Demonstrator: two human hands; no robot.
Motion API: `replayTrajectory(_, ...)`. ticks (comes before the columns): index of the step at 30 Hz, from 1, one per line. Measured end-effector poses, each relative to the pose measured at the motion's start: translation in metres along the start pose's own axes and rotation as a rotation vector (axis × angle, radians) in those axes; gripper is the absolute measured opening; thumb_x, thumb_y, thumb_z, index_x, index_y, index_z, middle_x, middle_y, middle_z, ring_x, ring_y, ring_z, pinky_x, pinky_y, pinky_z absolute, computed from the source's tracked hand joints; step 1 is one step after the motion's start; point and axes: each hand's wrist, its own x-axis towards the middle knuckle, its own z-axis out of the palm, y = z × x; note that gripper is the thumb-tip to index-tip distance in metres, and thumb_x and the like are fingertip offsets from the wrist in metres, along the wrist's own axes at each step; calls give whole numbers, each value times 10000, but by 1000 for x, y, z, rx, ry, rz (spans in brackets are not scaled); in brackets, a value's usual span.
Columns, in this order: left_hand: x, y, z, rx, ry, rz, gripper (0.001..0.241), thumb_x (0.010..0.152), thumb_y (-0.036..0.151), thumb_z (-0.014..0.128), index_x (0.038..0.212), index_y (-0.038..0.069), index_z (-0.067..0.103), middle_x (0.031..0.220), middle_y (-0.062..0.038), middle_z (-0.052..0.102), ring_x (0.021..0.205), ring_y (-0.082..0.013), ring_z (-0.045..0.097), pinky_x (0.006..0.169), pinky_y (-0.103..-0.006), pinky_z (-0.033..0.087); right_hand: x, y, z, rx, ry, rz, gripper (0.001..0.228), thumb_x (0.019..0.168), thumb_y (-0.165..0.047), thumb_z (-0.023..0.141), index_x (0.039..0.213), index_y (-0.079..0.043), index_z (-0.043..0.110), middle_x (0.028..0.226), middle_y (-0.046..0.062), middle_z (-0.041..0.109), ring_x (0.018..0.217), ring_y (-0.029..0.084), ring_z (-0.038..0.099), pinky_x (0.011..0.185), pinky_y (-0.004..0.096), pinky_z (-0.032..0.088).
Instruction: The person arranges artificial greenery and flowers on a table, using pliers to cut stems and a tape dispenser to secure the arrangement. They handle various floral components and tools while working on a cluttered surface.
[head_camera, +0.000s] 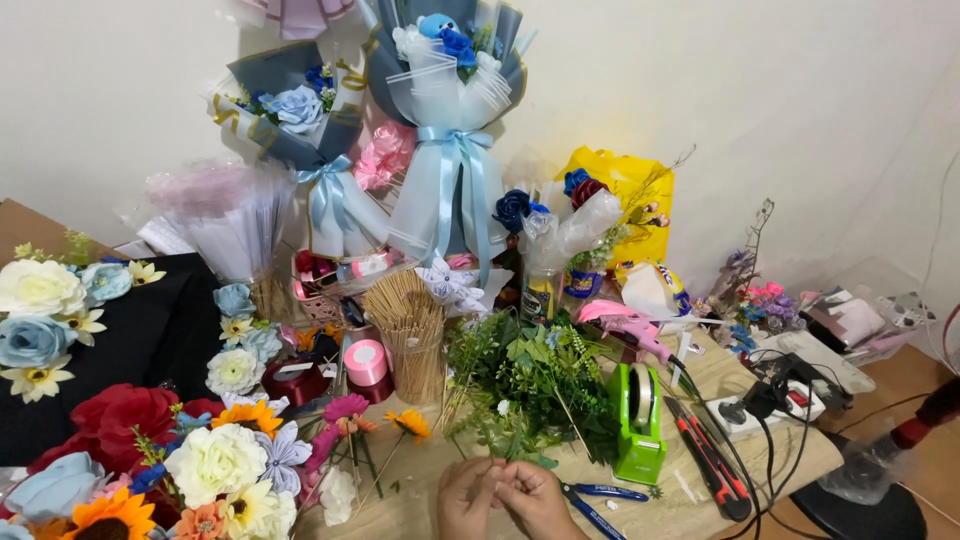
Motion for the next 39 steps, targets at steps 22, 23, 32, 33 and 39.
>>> replayTrajectory(22,-1,7,-12,91,21,54,226,917,271,667,915,145,855,937,11,850,905,-196,727,895,-363,521,-1,-18,16,-191,10,144,70,945,-29,713,959,30,747,732,112,727,653,151,685,656,271,577)
replayTrajectory(23,-1,8,-13,89,13,55,226,917,271,667,915,145,855,937,11,850,905,-196,727,895,-363,521,-1,-18,16,-191,19,143,70,945,-29,713,959,30,747,732,112,727,653,151,685,656,271,577)
replayTrajectory(32,-3,6,-6,150,46,-46,229,899,298,692,857,155,866,895,30,861,878,-175,768,874,-366,577,0,-11,6,-366,-15,66,103,949,-56,746,859,-63,698,691,47,734,618,89,679,590,211,504)
replayTrajectory(33,-4,6,-5,136,59,-55,233,896,302,687,857,158,867,902,34,858,899,-174,755,868,-352,572,-1,-10,6,-347,0,80,114,941,-37,739,843,-59,685,688,51,724,617,88,669,599,218,530)
replayTrajectory(39,-2,9,-8,125,24,-148,276,893,343,676,874,153,876,932,23,862,933,-177,760,876,-356,582,0,-6,5,-301,-25,51,119,956,-31,738,856,-46,676,675,42,668,617,105,673,587,221,514)
